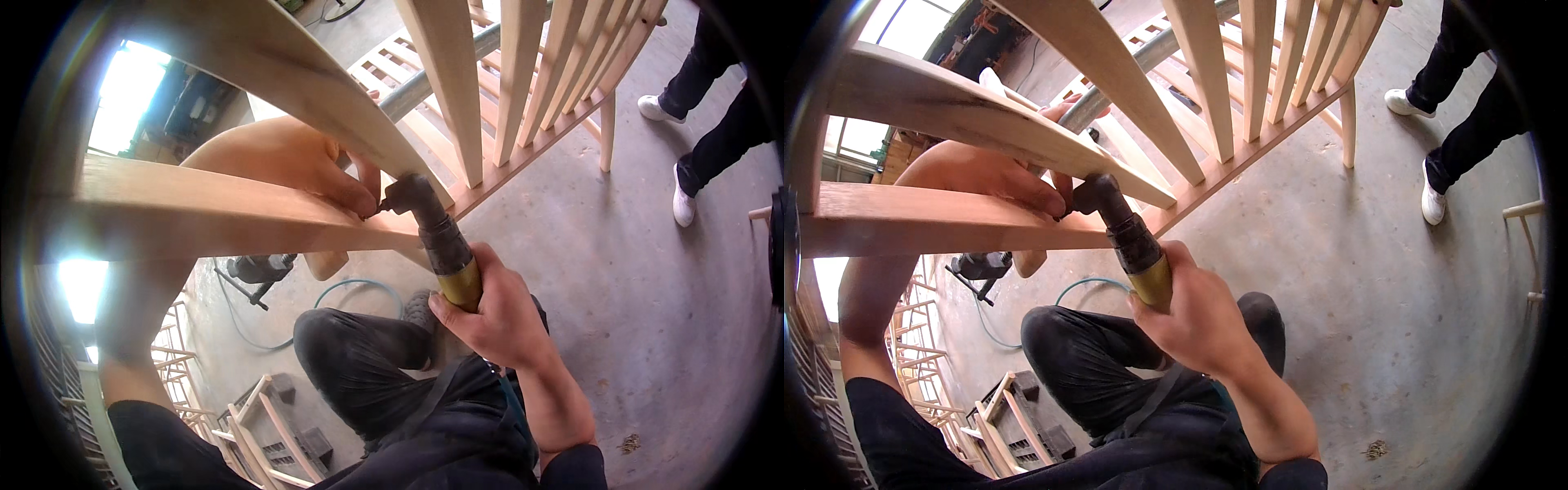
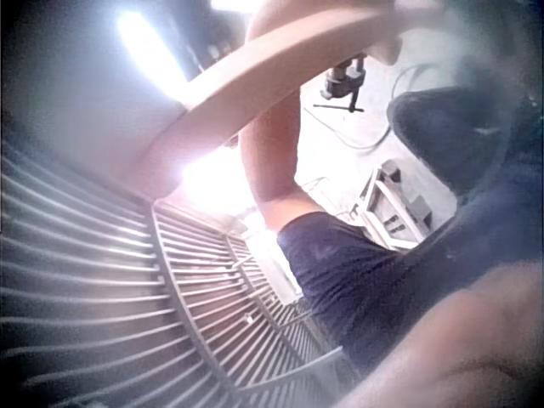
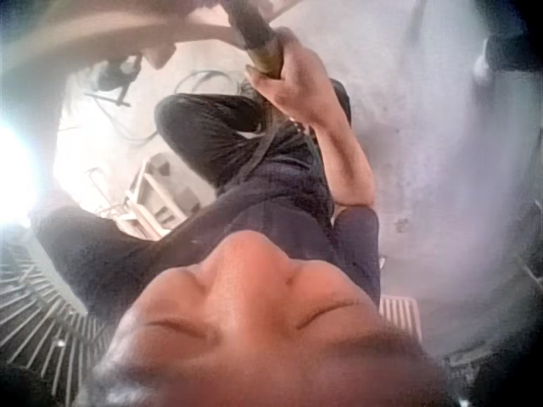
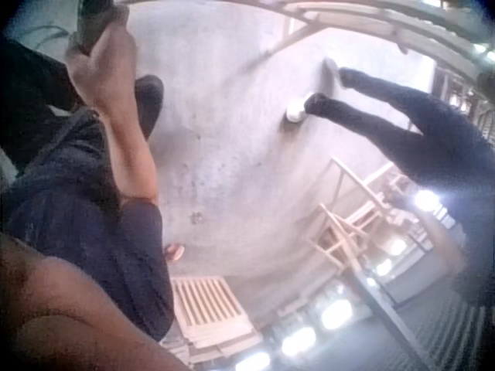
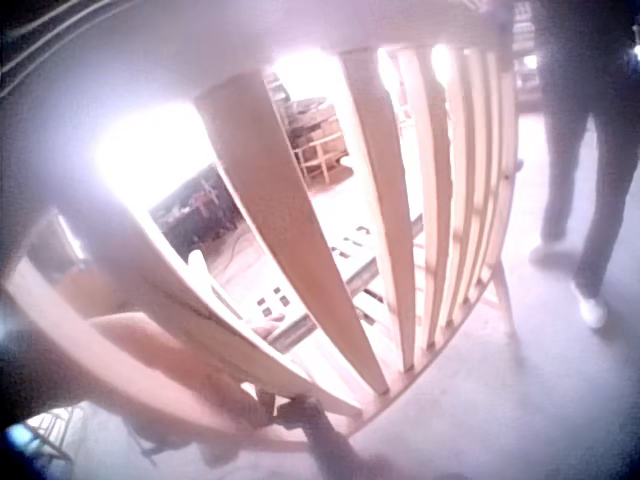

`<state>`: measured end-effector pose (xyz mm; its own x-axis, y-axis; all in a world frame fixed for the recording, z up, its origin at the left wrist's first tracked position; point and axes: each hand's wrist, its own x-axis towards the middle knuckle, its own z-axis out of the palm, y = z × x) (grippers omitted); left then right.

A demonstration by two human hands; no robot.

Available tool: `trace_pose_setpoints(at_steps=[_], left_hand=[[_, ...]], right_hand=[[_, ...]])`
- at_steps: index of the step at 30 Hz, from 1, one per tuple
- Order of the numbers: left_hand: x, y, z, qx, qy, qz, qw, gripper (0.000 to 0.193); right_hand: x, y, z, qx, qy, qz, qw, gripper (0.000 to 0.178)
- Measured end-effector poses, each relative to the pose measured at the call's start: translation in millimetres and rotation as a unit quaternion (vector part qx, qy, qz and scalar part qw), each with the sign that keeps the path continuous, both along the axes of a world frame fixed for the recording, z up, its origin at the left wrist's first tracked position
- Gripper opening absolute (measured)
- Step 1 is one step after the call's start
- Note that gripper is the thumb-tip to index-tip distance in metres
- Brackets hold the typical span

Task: The person uses a pneumatic nail gun to attach wooden slats to a chair frame. They secure the slats in place, then remove a metal clamp from the chair back to complete the assembly.

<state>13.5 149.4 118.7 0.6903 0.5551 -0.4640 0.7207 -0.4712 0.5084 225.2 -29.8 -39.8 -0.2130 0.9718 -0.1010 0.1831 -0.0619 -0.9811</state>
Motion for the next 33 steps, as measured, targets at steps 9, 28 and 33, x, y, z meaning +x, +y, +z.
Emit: trace_pose_setpoints(at_steps=[9, 28, 33], left_hand=[[23, 0, 2, 0.007, 0.162, 0.028, 0.986, 0.066], [-13, -27, 31, 0.013, -0.123, 0.044, 0.991, 0.075], [-13, -48, 34, 0.168, -0.049, -0.136, 0.975, 0.076]], right_hand=[[-2, -1, -12, 0.013, 0.049, -0.021, 0.999, 0.045], [8, -27, -45, -0.029, 0.139, -0.049, 0.989, 0.038], [11, -29, -52, -0.038, 0.163, -0.045, 0.985, 0.036]])
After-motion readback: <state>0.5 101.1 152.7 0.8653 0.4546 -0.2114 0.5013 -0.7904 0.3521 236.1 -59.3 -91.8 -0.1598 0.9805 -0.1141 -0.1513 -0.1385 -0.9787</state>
